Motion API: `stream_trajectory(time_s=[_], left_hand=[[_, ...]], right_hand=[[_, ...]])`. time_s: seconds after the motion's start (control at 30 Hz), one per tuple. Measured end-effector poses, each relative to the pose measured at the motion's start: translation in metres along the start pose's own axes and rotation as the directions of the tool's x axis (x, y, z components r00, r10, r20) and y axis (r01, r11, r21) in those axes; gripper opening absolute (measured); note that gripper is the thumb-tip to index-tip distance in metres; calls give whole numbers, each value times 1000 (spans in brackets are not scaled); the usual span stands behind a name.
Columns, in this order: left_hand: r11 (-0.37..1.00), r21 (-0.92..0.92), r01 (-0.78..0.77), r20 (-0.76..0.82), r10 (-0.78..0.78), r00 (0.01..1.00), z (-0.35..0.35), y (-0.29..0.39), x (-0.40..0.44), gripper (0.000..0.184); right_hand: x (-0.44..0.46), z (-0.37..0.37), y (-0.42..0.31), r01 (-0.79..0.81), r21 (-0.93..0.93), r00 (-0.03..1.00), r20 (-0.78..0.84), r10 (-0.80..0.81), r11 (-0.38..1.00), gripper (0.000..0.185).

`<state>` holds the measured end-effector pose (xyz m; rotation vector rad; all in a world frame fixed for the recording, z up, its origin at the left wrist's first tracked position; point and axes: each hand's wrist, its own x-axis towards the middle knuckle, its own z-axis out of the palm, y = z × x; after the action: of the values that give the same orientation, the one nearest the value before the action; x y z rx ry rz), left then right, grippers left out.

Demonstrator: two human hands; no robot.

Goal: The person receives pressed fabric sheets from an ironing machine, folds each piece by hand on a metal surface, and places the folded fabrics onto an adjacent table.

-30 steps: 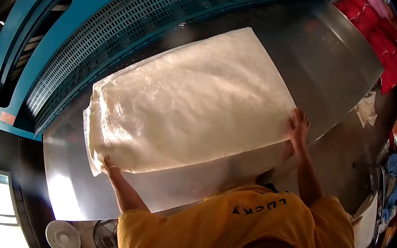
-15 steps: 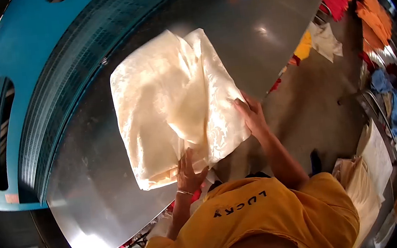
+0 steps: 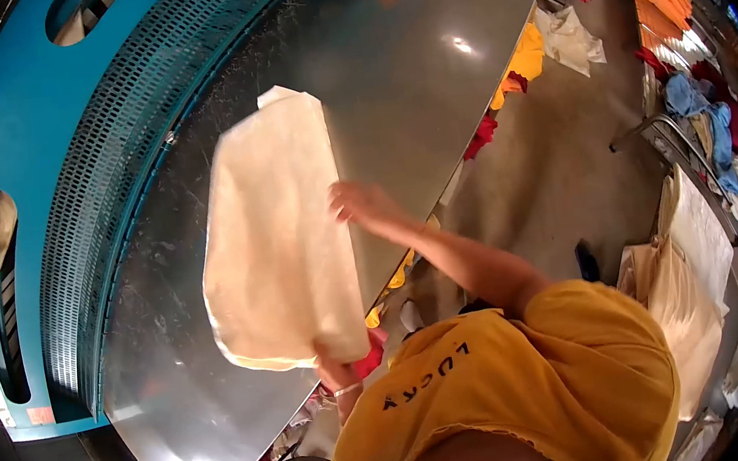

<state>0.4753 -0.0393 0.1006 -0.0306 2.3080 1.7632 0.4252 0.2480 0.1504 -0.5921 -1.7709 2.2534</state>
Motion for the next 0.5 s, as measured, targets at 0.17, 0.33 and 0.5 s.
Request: stream_trajectory(time_s=[0.17,0.33,0.5], left_hand=[[802,-585,122,-321,-367,873,-65,-9,7,41],[945,-78,319,-120,-326,938,-53,-7,46,54],[973,-26,231,326,-210,922,-24,33,46,48]], right_hand=[[30,18,30,-252,-42,960,-140,245,967,39],[70,37,90,-45,15,986,-159,47,999,29],[-54,-49,71,110,109,928,-367,-63,988,28]])
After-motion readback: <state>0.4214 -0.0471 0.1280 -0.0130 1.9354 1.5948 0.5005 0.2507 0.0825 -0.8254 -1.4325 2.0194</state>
